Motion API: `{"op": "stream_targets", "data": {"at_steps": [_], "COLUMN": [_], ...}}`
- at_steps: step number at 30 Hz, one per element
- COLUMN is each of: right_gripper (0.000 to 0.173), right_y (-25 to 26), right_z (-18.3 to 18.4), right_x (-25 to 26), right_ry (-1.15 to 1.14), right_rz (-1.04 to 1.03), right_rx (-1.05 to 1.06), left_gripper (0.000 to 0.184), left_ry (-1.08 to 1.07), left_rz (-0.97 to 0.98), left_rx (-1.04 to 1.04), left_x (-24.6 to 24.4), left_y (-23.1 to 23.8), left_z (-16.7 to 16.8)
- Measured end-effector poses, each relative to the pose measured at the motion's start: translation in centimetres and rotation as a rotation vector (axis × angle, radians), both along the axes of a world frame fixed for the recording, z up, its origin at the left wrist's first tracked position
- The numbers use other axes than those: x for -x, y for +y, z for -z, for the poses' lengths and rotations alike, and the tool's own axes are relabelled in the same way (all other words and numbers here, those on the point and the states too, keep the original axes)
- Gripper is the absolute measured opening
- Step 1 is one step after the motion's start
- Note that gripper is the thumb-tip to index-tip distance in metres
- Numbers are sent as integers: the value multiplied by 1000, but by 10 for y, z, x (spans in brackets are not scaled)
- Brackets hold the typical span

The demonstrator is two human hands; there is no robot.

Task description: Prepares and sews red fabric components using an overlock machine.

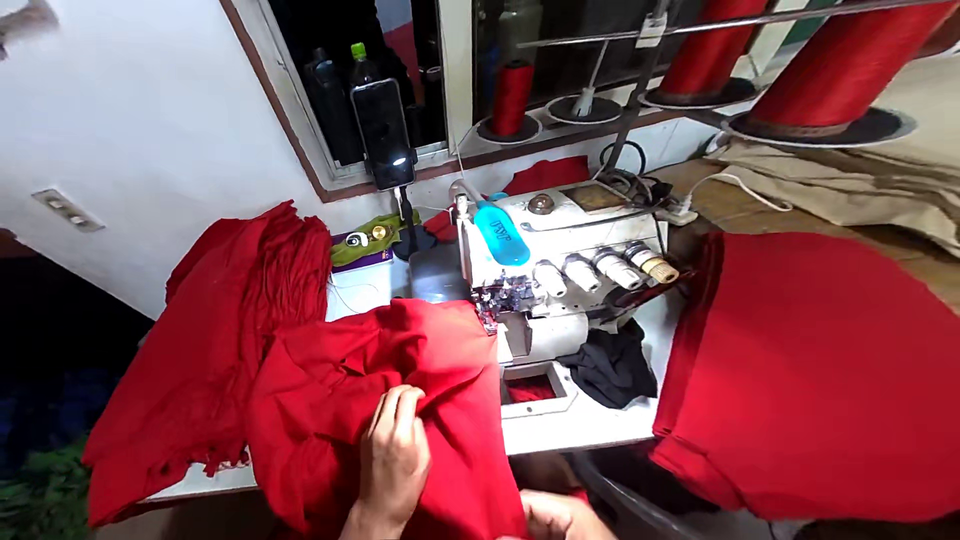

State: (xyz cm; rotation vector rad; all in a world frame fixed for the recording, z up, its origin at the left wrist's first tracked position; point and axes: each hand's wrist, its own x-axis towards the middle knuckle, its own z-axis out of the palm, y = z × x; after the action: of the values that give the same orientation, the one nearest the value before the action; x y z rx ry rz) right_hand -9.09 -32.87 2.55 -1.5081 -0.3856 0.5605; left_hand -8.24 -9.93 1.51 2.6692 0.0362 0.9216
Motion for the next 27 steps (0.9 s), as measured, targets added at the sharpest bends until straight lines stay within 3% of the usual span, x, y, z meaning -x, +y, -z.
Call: {"op": "stream_targets", "data": {"at_steps": [4,8,11,18,27], "right_gripper": [37,30,26,20,17], "right_y": [17,41,34,38,54], "right_z": [5,-7,2,2,-4], "right_x": [-66,-96,-88,-78,-78], "right_ry": [-63,-65,-127,-221,-282], "right_rz": [187,390,472,592,717], "right_rx": [168,114,120,111,152], "left_gripper": [22,26,24,19,18], "left_ry": [-53,-16,84,185,139], "left_rz": [12,86,124,82,-59], "left_rx": [126,67,84,46,-214], "left_x": [15,28,36,14,-38], "left_y": [-1,-37,-65,-98,-89], "left_z": [-29,-93,-115,-126,-107]}}
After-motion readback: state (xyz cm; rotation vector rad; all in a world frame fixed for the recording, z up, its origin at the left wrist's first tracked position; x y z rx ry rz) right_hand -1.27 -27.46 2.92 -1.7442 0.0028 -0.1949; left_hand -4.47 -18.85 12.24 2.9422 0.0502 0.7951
